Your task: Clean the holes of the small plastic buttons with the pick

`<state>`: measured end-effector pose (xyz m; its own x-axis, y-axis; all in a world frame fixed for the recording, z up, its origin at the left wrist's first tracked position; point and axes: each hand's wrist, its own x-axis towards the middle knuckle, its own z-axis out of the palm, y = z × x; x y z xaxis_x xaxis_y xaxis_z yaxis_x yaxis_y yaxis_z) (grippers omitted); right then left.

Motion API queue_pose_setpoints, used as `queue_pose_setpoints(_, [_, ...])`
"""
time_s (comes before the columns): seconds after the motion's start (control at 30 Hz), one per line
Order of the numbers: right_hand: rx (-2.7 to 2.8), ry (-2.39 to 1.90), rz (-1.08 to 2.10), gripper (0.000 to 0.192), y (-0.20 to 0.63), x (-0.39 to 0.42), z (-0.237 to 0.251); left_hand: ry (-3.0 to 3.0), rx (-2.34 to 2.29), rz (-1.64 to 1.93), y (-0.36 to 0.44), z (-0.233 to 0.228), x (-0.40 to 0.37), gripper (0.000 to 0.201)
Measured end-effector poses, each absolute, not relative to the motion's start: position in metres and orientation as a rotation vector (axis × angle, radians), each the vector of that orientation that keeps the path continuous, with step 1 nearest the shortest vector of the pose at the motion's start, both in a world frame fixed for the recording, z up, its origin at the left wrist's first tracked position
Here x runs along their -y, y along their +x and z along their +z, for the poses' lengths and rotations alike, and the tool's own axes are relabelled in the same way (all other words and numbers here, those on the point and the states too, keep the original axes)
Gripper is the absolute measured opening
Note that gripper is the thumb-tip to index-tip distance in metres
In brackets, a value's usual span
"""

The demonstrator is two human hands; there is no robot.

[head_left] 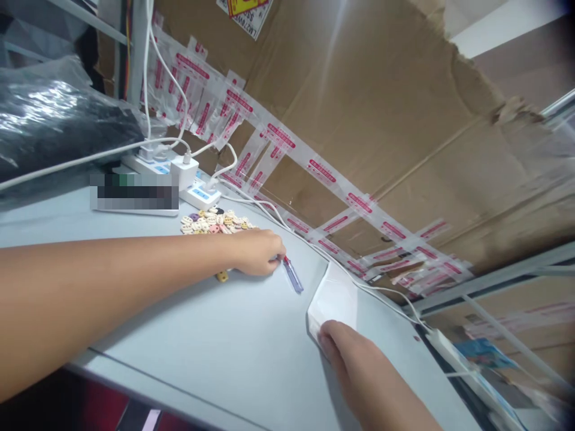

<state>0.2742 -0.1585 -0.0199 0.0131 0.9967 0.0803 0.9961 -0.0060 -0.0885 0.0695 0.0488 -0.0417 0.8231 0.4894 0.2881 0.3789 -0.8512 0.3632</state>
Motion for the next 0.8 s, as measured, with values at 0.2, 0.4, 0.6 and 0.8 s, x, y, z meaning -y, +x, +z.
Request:
queue_pose_setpoints(0.2, [2.025,-2.109,-0.207,0.023,0.28,0.165,-0.044,2.709,-0.665,0.522,0.067,-0.041,-0.048,0.024])
queue_pose_setpoints(0.4, [2.014,-2.089,-0.327,0.032,0.296,0.159,-0.053,2.701,-0.669,0.501,0.067,-0.041,-0.049,0.024])
queue_pose_setpoints(0.6, [2.017,-2.088,-0.446,0.033,0.303,0.155,-0.044,2.695,-0.675,0.481,0.067,-0.043,-0.05,0.023])
queue_pose_setpoints(0.8, [2.071,-2.117,-0.518,0.02,0.32,0.145,-0.007,2.69,-0.671,0.448,0.068,-0.043,-0.051,0.024])
